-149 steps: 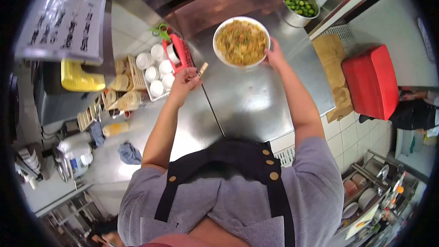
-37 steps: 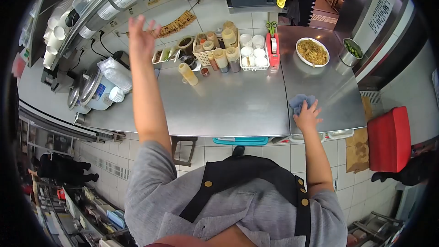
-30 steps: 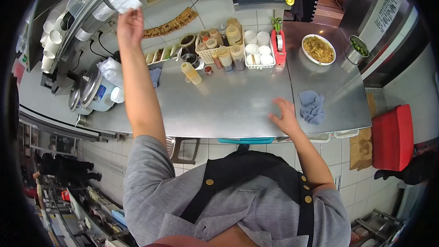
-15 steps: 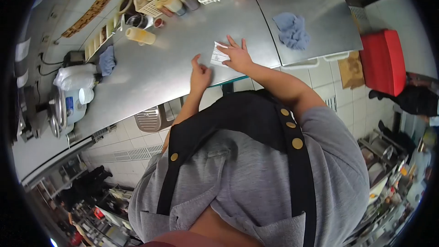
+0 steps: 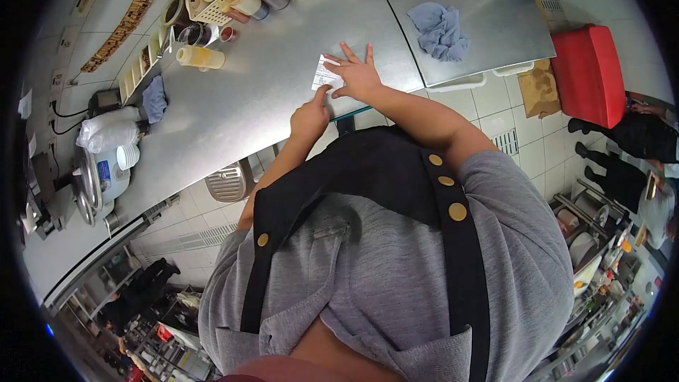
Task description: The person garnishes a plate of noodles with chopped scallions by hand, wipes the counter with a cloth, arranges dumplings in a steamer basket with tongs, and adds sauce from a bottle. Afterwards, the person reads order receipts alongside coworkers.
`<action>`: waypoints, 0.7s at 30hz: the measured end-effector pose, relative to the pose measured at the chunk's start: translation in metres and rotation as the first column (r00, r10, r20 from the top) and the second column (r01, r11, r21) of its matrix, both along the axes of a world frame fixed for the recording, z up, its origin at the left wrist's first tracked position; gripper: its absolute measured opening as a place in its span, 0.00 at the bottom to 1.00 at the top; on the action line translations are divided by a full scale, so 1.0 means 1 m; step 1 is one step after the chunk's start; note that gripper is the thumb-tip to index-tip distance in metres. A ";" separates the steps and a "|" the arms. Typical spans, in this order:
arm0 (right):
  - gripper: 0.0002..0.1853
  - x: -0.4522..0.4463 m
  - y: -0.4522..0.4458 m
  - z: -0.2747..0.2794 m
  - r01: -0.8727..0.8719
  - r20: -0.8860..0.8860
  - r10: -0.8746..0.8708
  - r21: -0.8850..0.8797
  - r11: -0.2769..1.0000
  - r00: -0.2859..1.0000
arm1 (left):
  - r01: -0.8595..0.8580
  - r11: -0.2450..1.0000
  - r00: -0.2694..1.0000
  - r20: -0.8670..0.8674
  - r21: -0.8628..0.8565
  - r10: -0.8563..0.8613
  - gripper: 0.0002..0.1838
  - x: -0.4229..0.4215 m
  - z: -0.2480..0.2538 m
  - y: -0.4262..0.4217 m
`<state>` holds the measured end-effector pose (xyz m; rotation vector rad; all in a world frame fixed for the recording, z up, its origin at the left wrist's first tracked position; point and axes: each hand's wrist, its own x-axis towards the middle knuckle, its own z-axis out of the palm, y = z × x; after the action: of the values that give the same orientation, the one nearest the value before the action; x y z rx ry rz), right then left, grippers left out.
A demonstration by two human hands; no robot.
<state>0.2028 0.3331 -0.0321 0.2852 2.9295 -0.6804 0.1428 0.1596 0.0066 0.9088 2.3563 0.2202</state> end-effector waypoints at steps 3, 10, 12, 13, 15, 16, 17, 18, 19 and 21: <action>0.46 0.000 0.001 -0.001 -0.009 -0.009 0.009 0.012 1.000 1.000 | -0.046 0.999 0.997 -0.061 -0.024 0.044 0.28 -0.022 -0.006 -0.010; 0.45 0.003 -0.001 0.001 -0.106 -0.102 0.115 0.094 0.990 0.988 | -0.304 0.888 0.948 0.019 0.346 0.317 0.32 -0.081 -0.048 -0.034; 0.45 0.006 0.002 0.008 -0.221 -0.310 0.237 0.085 0.971 0.921 | -0.219 0.707 0.976 0.146 0.672 0.164 0.35 -0.084 -0.047 -0.017; 0.46 0.005 0.004 0.012 -0.289 -0.434 0.274 0.033 0.957 0.858 | -0.179 0.636 0.983 0.167 0.750 0.080 0.37 -0.078 -0.036 -0.007; 0.44 0.009 0.004 0.051 -0.335 -0.584 0.272 -0.001 0.942 0.765 | -0.225 0.599 0.929 0.354 0.768 -0.105 0.29 -0.089 -0.007 0.002; 0.41 0.012 0.005 0.073 -0.313 -0.620 0.240 -0.009 0.950 0.747 | -0.193 0.573 0.951 0.296 0.797 -0.090 0.29 -0.105 0.020 0.008; 0.37 0.016 0.008 0.084 -0.294 -0.716 0.165 -0.058 0.954 0.679 | -0.083 0.568 0.995 0.041 0.819 0.087 0.26 -0.117 0.057 0.010; 0.35 0.022 0.009 0.092 -0.231 -0.726 0.086 -0.102 0.968 0.683 | 0.015 0.586 0.943 -0.206 0.810 0.260 0.22 -0.127 0.095 0.010; 0.32 0.029 0.013 0.099 -0.183 -0.705 -0.006 -0.193 0.964 0.710 | 0.022 0.514 0.861 -0.277 0.858 0.426 0.20 -0.146 0.138 0.004; 0.33 0.042 0.029 0.102 -0.042 -0.699 -0.116 -0.205 0.978 0.706 | 0.124 0.336 0.593 -0.341 0.934 0.730 0.18 -0.198 0.209 -0.023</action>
<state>0.2450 0.3621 0.0703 0.0548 3.5175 -1.3628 -0.0552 0.1367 0.2154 1.0164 3.1851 1.8836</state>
